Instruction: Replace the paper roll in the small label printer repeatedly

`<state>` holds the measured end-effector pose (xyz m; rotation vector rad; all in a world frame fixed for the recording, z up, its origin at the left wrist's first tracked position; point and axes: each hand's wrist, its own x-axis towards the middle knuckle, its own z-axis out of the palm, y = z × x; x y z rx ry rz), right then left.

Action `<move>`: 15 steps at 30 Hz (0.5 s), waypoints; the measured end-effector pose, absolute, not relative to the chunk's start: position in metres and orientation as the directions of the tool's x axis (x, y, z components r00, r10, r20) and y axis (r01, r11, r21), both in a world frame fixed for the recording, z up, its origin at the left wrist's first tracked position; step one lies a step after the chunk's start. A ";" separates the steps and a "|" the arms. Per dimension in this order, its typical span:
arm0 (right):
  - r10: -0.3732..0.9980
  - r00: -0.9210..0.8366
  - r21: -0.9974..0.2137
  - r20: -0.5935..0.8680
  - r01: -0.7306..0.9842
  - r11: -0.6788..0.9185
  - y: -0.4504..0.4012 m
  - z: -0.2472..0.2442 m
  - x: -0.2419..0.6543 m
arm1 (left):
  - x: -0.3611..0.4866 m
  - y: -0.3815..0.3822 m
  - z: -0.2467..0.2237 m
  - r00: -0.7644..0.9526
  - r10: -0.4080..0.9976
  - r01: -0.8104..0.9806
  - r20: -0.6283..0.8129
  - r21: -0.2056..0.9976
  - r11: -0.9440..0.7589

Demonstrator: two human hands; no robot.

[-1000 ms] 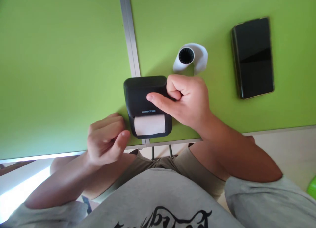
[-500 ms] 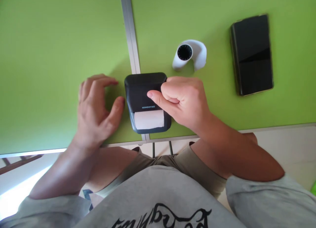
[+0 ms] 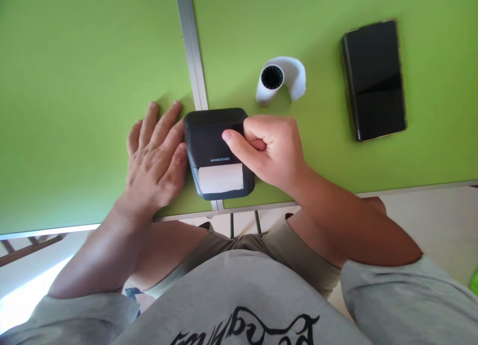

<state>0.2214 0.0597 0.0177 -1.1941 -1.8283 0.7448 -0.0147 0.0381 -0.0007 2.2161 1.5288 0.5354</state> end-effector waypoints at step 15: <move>0.960 -0.215 -0.692 0.179 0.666 0.278 0.059 0.019 0.227 | -0.010 0.033 -0.003 0.303 0.949 0.759 0.090 0.579 -0.297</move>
